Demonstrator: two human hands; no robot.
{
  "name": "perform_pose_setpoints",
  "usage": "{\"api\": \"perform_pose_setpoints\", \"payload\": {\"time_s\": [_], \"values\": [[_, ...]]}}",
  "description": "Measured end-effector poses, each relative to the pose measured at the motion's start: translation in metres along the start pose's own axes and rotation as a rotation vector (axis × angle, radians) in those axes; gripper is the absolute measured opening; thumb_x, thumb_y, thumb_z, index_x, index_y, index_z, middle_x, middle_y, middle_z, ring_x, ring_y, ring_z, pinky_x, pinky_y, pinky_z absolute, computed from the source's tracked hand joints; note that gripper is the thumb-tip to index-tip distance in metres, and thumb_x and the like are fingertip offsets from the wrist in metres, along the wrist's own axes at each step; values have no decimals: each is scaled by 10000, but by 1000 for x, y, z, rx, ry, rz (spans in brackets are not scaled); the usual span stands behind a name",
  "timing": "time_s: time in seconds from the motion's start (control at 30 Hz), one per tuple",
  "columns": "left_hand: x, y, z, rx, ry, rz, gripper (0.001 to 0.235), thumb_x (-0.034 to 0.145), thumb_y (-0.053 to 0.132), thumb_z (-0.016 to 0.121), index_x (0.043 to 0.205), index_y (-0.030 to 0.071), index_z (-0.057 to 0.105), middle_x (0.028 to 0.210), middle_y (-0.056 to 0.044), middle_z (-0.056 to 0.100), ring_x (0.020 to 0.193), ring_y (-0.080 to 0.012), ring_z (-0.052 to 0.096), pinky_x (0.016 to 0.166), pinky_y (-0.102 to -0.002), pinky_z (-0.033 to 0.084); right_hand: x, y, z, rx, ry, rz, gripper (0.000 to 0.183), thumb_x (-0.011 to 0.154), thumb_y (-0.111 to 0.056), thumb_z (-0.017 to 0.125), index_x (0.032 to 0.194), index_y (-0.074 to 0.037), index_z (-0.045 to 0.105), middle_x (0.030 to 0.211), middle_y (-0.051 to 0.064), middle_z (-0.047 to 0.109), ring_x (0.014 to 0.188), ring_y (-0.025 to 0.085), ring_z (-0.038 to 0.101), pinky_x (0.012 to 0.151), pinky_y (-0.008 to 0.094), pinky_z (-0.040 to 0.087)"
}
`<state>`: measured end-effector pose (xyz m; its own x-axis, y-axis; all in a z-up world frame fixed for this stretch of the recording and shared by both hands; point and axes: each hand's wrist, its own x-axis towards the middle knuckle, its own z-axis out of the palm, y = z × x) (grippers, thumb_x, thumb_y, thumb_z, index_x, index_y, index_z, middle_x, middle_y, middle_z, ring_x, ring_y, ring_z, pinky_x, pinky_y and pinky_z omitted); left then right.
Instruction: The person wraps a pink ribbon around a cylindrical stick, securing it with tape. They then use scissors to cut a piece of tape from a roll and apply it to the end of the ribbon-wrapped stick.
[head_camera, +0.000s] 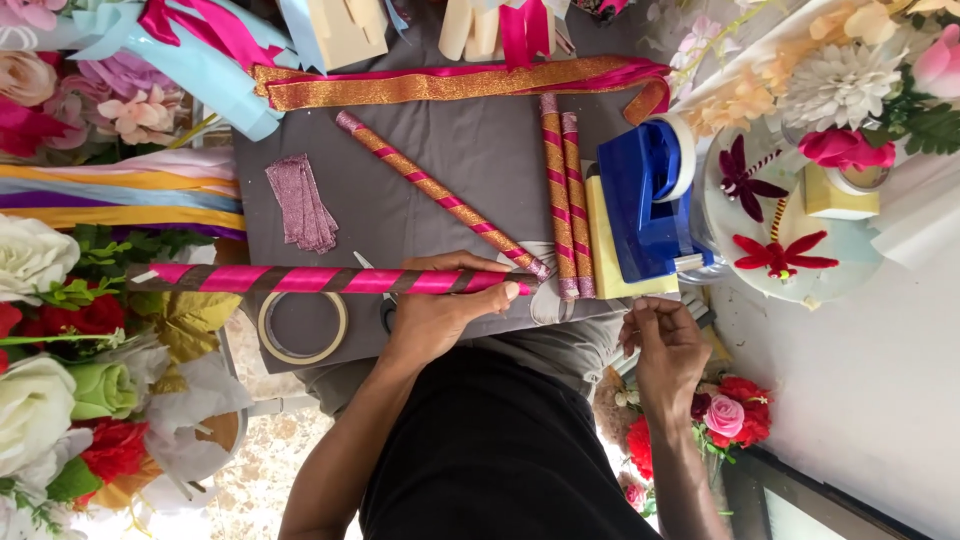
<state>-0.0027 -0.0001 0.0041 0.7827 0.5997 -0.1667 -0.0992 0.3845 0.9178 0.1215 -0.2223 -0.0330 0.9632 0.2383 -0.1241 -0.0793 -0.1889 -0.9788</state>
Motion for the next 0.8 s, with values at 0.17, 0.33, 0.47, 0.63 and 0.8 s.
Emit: {"api": "perform_pose_setpoints", "payload": {"time_s": [0.17, 0.33, 0.47, 0.63, 0.8], "values": [[0, 3, 3, 9, 1, 13, 272, 680, -107, 867, 932, -117, 765, 624, -236, 714, 590, -184, 712, 582, -316, 637, 3, -3, -9, -174, -158, -225, 55, 979, 14, 699, 949, 60, 707, 771, 215, 705, 579, 237, 679, 428, 291, 508], [-2, 2, 3, 24, -9, 17, 279, 684, -94, 873, 939, -121, 763, 663, -252, 722, 611, -201, 719, 583, -310, 640, 5, -75, 25, -263, -440, -457, 16, 910, -10, 742, 918, -4, 754, 909, 136, 763, 800, 220, 740, 632, 302, 583], [-1, 5, 1, 32, -3, 23, 280, 687, -88, 871, 944, -115, 763, 672, -250, 717, 617, -205, 726, 572, -309, 637, 13, -101, 47, -247, -621, -573, 17, 901, -13, 739, 889, -2, 745, 947, 153, 760, 769, 272, 734, 604, 339, 593], [0, -2, -2, 35, 10, 33, 278, 672, -84, 888, 925, -104, 772, 669, -250, 715, 628, -213, 728, 556, -316, 636, 20, -103, 62, -261, -734, -592, 22, 897, -18, 745, 877, -13, 735, 929, 147, 751, 718, 275, 716, 602, 354, 592], [2, -4, -1, 33, -2, 24, 273, 679, -86, 883, 928, -101, 772, 670, -259, 708, 620, -217, 720, 539, -326, 636, 21, -101, 65, -258, -746, -555, 52, 906, 4, 724, 854, -1, 721, 892, 169, 741, 709, 275, 723, 621, 367, 594]]}}
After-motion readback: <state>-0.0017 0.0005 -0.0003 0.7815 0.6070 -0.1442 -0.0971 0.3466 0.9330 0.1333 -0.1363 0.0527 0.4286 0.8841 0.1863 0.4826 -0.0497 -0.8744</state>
